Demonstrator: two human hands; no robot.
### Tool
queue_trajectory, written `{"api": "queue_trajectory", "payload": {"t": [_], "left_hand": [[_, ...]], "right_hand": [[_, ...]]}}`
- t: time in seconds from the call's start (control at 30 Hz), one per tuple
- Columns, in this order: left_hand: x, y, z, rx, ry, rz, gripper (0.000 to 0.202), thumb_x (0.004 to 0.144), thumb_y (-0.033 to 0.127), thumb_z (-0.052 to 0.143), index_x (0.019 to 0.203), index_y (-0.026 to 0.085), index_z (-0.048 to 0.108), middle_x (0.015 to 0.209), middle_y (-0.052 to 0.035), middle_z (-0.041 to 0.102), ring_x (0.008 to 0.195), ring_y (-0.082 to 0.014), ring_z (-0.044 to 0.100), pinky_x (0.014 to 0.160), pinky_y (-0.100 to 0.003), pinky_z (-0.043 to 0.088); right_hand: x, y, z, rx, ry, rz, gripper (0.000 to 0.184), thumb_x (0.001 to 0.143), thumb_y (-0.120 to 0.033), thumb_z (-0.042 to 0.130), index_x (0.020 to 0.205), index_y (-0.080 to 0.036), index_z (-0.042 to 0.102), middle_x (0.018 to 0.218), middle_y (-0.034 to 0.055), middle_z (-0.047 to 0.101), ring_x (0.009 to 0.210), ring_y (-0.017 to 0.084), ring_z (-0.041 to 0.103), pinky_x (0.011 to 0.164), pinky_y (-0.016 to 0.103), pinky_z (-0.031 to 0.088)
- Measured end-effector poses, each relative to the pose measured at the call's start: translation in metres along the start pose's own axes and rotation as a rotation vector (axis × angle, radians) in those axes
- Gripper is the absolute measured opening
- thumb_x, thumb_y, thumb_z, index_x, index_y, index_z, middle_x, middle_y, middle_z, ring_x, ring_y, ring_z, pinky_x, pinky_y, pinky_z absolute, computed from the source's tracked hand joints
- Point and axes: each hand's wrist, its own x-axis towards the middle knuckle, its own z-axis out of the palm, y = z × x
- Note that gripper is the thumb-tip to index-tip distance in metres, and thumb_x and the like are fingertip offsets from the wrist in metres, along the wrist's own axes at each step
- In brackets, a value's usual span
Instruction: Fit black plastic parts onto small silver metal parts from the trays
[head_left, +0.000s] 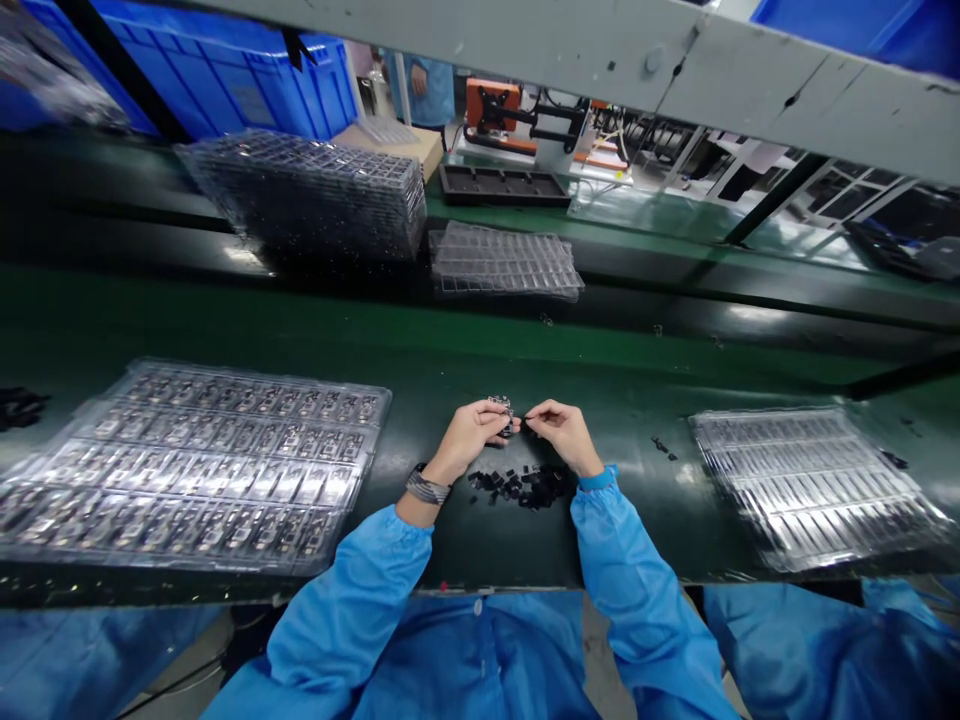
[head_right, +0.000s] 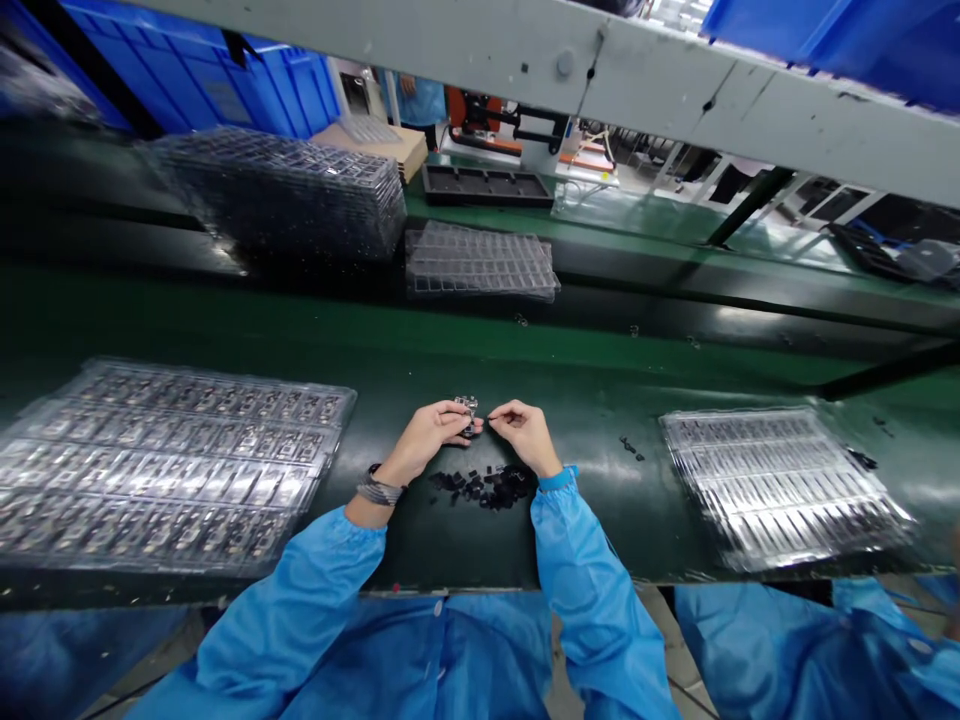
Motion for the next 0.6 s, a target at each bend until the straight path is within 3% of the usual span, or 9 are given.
{"api": "queue_trajectory", "payload": {"t": [0.13,0.27,0.47,0.6], "left_hand": [[-0.004,-0.001,0.007,0.187,0.065,0.038,0.033,0.075,0.035,0.084,0.095,0.011,0.072,0.090,-0.0129,0.080,0.069,-0.0166,0.069,0.053,-0.022,0.050],[-0.006,-0.003,0.015,0.231,0.088,0.075,0.034,0.076,0.040,0.081,0.092,0.011,0.074,0.082,-0.0084,0.076,0.056,-0.0130,0.063,0.050,-0.023,0.049],[-0.007,-0.008,0.020,0.264,0.115,0.113,0.041,0.081,0.046,0.074,0.102,0.012,0.068,0.078,-0.0068,0.072,0.053,-0.0168,0.069,0.043,-0.022,0.047],[-0.012,-0.010,0.023,0.330,0.078,0.176,0.039,0.084,0.041,0.072,0.112,0.013,0.067,0.093,-0.0088,0.073,0.067,-0.0188,0.075,0.053,-0.023,0.056]], "right_hand": [[-0.004,0.006,0.005,0.064,0.064,0.047,0.030,0.069,-0.042,0.087,0.080,-0.018,0.073,0.069,0.0026,0.071,0.063,0.017,0.066,0.063,0.029,0.054],[-0.009,0.005,0.012,0.132,0.091,0.073,0.033,0.068,-0.044,0.089,0.080,-0.019,0.071,0.072,0.0043,0.074,0.068,0.020,0.071,0.066,0.032,0.057],[-0.013,0.000,0.018,0.118,0.133,0.057,0.033,0.068,-0.046,0.088,0.080,-0.019,0.072,0.073,0.0050,0.075,0.067,0.021,0.071,0.066,0.032,0.058],[-0.014,0.001,0.021,0.117,0.176,0.050,0.032,0.067,-0.045,0.088,0.079,-0.019,0.074,0.075,0.0052,0.075,0.065,0.019,0.068,0.065,0.031,0.057]]}}
